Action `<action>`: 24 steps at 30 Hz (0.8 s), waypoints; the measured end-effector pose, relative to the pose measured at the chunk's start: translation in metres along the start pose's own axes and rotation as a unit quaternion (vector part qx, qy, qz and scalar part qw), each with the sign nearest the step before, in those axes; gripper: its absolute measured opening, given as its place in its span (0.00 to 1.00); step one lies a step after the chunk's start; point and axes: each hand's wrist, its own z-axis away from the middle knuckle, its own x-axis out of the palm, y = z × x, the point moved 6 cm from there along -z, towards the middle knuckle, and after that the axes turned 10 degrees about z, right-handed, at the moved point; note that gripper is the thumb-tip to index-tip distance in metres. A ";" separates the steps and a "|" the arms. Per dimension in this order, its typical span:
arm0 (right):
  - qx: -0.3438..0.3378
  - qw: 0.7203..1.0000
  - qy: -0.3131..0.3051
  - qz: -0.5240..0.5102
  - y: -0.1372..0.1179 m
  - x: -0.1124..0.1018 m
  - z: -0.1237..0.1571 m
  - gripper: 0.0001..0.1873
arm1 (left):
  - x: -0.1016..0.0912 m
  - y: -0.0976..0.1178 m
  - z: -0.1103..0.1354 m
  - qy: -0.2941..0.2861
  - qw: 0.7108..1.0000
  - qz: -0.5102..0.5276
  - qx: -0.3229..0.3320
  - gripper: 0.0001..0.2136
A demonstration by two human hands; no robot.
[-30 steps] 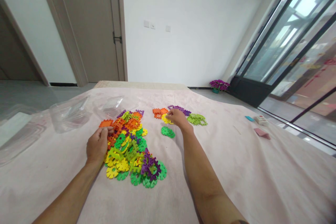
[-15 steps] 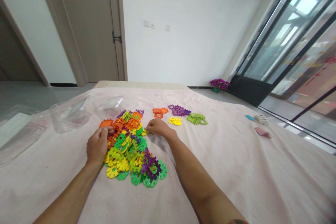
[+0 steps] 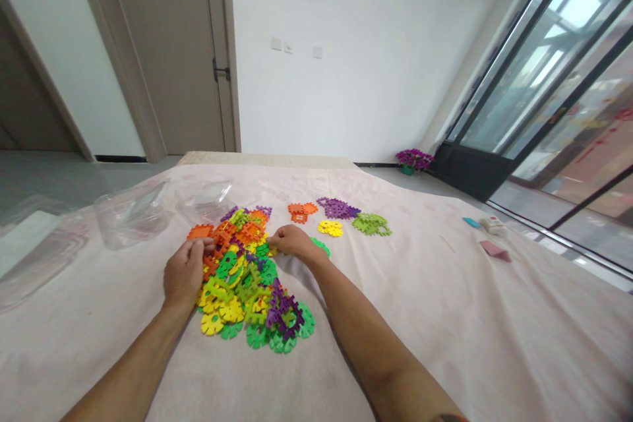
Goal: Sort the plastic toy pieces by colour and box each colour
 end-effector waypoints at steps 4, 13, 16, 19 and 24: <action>0.010 1.000 0.015 0.025 -0.002 -0.001 0.003 0.13 | 0.000 -0.003 0.000 0.000 0.999 0.026 -0.029 0.19; 0.017 0.996 -0.010 -0.093 0.007 0.020 -0.015 0.09 | 0.000 0.001 0.001 0.004 0.999 0.027 -0.031 0.19; 0.026 0.994 -0.010 -0.110 0.013 0.020 -0.019 0.08 | 0.000 0.000 0.001 0.004 0.999 0.029 -0.032 0.19; 0.029 0.995 -0.007 -0.097 0.017 0.014 -0.019 0.07 | 0.001 -0.001 0.001 0.004 0.999 0.030 -0.036 0.19; 0.015 0.997 -0.025 -0.075 0.014 0.011 -0.013 0.10 | 0.000 0.000 0.001 0.005 0.999 0.032 -0.033 0.19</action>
